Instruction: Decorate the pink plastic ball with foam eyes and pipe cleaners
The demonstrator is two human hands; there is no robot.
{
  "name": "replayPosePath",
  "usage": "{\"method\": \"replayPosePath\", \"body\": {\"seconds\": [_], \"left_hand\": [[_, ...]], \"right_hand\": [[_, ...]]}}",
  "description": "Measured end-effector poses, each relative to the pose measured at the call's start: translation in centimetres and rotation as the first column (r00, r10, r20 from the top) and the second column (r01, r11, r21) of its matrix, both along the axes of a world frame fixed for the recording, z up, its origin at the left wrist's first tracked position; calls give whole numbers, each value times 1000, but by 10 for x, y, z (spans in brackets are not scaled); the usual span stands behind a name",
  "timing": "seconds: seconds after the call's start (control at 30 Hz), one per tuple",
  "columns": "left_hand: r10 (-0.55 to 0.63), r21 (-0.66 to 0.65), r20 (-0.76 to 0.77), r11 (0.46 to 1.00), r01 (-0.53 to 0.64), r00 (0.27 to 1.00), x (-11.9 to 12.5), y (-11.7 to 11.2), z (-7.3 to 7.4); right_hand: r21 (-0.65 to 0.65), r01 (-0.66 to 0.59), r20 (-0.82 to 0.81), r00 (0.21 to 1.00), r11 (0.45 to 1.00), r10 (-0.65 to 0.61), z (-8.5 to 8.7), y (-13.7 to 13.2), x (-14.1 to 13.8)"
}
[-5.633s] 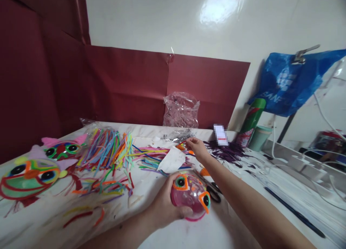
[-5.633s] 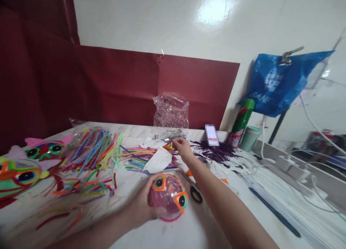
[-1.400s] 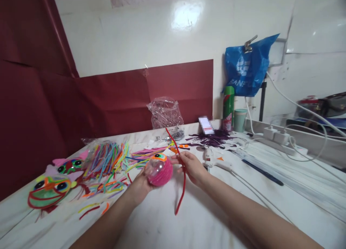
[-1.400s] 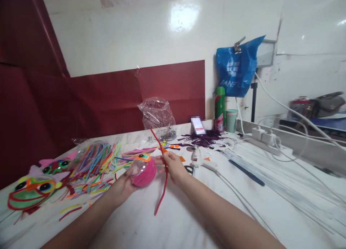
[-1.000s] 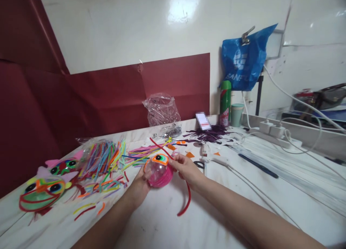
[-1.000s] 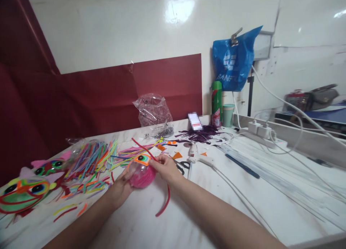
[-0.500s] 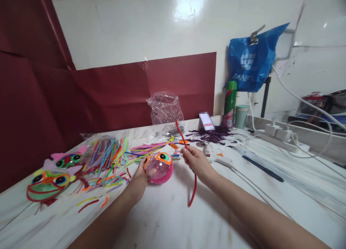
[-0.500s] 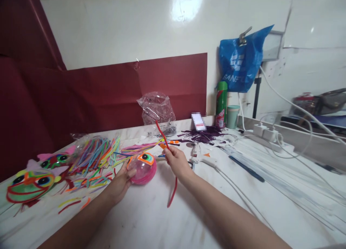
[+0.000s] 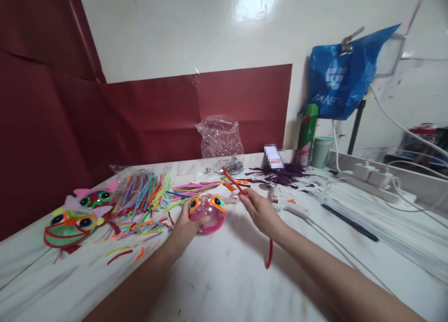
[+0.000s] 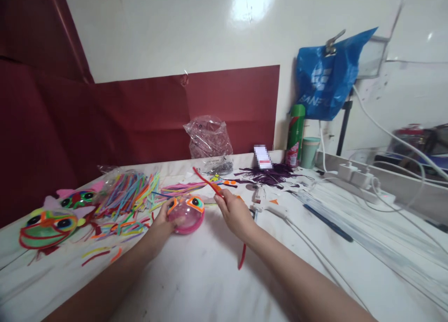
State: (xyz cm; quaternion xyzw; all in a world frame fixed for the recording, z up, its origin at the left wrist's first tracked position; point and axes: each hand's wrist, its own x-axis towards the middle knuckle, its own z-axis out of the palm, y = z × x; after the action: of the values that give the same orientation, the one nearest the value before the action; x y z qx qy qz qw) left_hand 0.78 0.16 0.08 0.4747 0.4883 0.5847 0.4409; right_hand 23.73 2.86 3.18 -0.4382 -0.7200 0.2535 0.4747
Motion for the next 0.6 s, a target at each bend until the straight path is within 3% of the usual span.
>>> {"method": "replayPosePath", "body": {"seconds": [0.23, 0.4, 0.6], "left_hand": [[120, 181, -203, 980, -83, 972, 7, -4, -3], [145, 117, -184, 985, -125, 972, 14, -7, -1], [104, 131, -31, 986, -99, 994, 20, -8, -4]], "right_hand": [[12, -86, 131, 988, 996, 84, -1, -6, -1], [-17, -159, 123, 980, 987, 160, -13, -2, -5], [-114, -185, 22, 982, 976, 188, -30, 13, -6]]}}
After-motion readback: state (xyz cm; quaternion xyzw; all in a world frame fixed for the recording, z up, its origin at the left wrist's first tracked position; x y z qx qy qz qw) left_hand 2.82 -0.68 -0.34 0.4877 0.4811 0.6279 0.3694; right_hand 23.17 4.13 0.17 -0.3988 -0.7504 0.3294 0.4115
